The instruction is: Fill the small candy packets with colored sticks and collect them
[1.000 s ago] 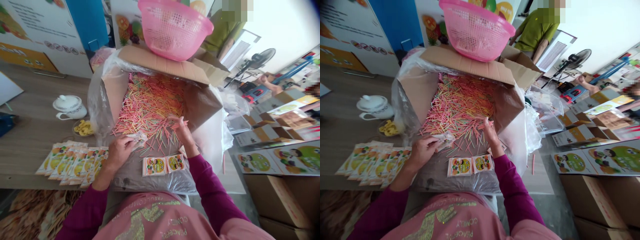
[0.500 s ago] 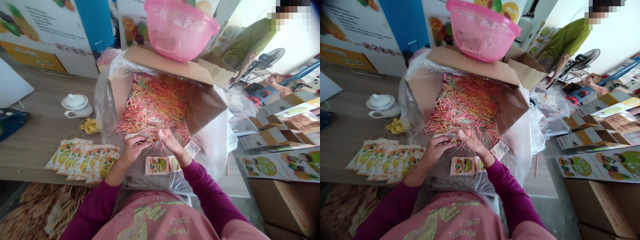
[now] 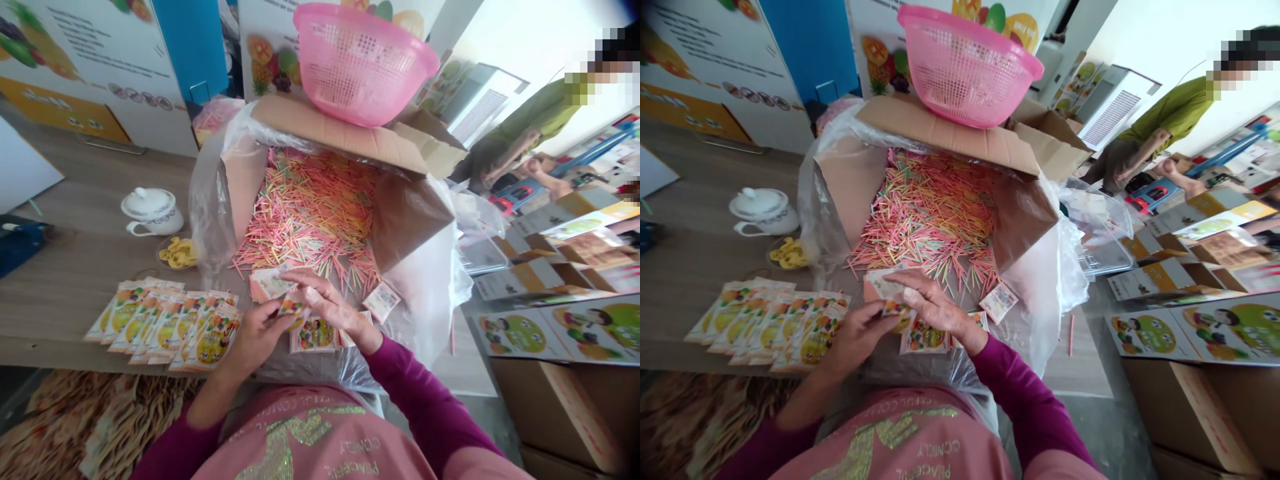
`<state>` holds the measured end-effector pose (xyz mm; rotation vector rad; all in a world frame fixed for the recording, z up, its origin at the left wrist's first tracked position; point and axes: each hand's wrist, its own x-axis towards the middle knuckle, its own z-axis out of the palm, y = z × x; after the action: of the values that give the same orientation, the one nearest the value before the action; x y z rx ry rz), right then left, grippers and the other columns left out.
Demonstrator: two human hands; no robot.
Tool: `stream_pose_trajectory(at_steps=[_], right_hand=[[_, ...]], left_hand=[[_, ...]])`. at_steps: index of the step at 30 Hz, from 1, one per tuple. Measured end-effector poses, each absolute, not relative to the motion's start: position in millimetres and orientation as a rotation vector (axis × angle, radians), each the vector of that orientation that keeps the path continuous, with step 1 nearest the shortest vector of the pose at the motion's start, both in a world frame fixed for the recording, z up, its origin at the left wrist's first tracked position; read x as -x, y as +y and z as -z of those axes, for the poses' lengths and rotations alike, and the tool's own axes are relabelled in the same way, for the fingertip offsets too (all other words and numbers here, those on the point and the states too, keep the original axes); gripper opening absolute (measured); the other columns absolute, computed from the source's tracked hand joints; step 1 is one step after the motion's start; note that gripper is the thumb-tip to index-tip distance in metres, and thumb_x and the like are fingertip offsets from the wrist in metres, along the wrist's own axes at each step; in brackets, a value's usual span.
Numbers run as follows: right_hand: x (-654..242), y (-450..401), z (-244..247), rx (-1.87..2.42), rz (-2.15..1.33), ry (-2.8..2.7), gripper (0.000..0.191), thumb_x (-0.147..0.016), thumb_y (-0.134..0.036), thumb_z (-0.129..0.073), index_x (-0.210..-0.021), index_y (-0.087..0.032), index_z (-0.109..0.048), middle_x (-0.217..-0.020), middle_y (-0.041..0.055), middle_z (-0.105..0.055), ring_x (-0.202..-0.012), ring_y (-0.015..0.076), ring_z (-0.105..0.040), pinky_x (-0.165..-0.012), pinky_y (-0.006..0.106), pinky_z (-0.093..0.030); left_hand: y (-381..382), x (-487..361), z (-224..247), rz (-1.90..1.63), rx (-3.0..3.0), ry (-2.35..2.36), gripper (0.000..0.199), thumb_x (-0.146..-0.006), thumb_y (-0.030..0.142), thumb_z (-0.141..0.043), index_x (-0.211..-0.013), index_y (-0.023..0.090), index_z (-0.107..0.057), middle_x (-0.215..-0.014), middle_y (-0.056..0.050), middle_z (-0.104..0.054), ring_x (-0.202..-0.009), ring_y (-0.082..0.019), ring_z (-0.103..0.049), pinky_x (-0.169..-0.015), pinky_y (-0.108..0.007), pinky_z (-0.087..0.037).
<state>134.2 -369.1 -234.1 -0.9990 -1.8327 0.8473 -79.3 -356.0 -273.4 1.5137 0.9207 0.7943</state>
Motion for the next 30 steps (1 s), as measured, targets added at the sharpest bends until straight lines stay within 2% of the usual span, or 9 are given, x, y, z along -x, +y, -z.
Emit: stream_pose_trajectory(at_steps=[3, 6, 8, 11, 15, 20, 22, 26, 30], right_hand=[[-175.4, -365.1, 246.5, 1.403, -0.498, -1.923, 0.044, -0.107, -0.041, -0.048, -0.148, -0.03, -0.061, -0.145, 0.0096, -0.064, -0.138, 0.028, -0.051, -0.118, 0.051, -0.039], [-219.5, -348.0, 261.2, 2.011, 0.001, -2.065, 0.046, -0.105, -0.024, -0.045, -0.147, -0.029, -0.063, -0.152, 0.017, -0.055, -0.144, 0.0372, -0.042, -0.114, 0.062, -0.036], [-236.7, -333.1, 267.6, 2.235, 0.192, -2.165, 0.053, -0.102, -0.017, -0.045, -0.151, -0.031, -0.058, -0.158, 0.0178, -0.048, -0.147, 0.0396, -0.037, -0.111, 0.063, -0.038], [-243.5, -311.5, 270.0, 2.271, 0.337, -2.293, 0.054, -0.102, -0.016, -0.045, -0.152, -0.035, -0.055, -0.163, 0.0156, -0.042, -0.149, 0.0384, -0.033, -0.111, 0.061, -0.037], [-239.7, -288.2, 269.9, 2.193, 0.417, -2.383, 0.045, -0.104, -0.022, -0.044, -0.145, -0.028, -0.059, -0.165, 0.018, -0.039, -0.151, 0.0387, -0.029, -0.114, 0.066, -0.031], [-229.8, -274.9, 272.7, 2.238, 0.422, -2.401, 0.046, -0.1, -0.01, -0.037, -0.139, -0.014, -0.06, -0.16, 0.0241, -0.044, -0.15, 0.0393, -0.031, -0.114, 0.069, -0.029], [-226.4, -275.8, 270.5, 2.32, 0.417, -2.323, 0.047, -0.099, -0.008, -0.033, -0.136, -0.013, -0.062, -0.155, 0.0247, -0.05, -0.146, 0.0398, -0.036, -0.113, 0.07, -0.031], [-225.6, -287.5, 262.4, 2.494, 0.295, -2.139, 0.044, -0.098, -0.012, -0.041, -0.136, -0.012, -0.063, -0.124, 0.0247, -0.07, -0.125, 0.0384, -0.058, -0.109, 0.065, -0.04], [-219.6, -307.3, 259.7, 2.619, 0.047, -2.006, 0.036, -0.097, -0.013, -0.045, -0.124, -0.012, -0.069, -0.111, 0.0222, -0.074, -0.11, 0.0349, -0.068, -0.098, 0.055, -0.051]], left_hand=[[-370.2, 128.8, 275.4, -0.752, -2.062, 1.359, 0.027, -0.093, 0.037, -0.057, -0.094, 0.021, -0.079, -0.089, -0.008, -0.075, -0.088, -0.028, -0.066, -0.08, -0.041, -0.05], [-373.8, 152.9, 279.7, -0.455, -2.444, 1.748, 0.031, -0.093, 0.027, -0.051, -0.101, 0.018, -0.079, -0.102, -0.015, -0.074, -0.1, -0.036, -0.061, -0.082, -0.047, -0.046], [-373.1, 152.9, 280.4, -0.296, -2.529, 1.868, 0.036, -0.094, 0.023, -0.049, -0.117, 0.018, -0.077, -0.109, -0.016, -0.072, -0.103, -0.037, -0.059, -0.08, -0.048, -0.045], [-371.6, 146.0, 275.6, -0.219, -2.595, 1.89, 0.05, -0.096, 0.019, -0.046, -0.142, 0.019, -0.063, -0.113, -0.017, -0.069, -0.104, -0.037, -0.057, -0.079, -0.049, -0.045], [-367.1, 137.8, 260.4, -0.243, -2.645, 1.841, 0.045, -0.098, 0.026, -0.047, -0.138, 0.02, -0.067, -0.125, -0.021, -0.065, -0.108, -0.04, -0.055, -0.08, -0.053, -0.044], [-344.3, 92.4, 244.6, -0.293, -2.701, 1.575, 0.035, -0.094, 0.028, -0.056, -0.124, 0.022, -0.072, -0.123, -0.017, -0.067, -0.112, -0.038, -0.055, -0.088, -0.053, -0.045], [-329.8, 69.1, 246.0, -0.241, -2.724, 1.467, 0.029, -0.093, 0.023, -0.058, -0.116, 0.019, -0.074, -0.12, -0.017, -0.068, -0.115, -0.038, -0.055, -0.091, -0.053, -0.045], [-309.7, 44.2, 259.8, -0.144, -2.749, 1.364, 0.026, -0.093, 0.014, -0.054, -0.109, 0.013, -0.073, -0.116, -0.019, -0.069, -0.115, -0.037, -0.059, -0.094, -0.051, -0.046], [-311.4, 44.5, 272.4, -0.112, -2.795, 1.333, 0.03, -0.092, 0.009, -0.05, -0.11, 0.011, -0.074, -0.116, -0.019, -0.07, -0.111, -0.036, -0.062, -0.09, -0.049, -0.049]])
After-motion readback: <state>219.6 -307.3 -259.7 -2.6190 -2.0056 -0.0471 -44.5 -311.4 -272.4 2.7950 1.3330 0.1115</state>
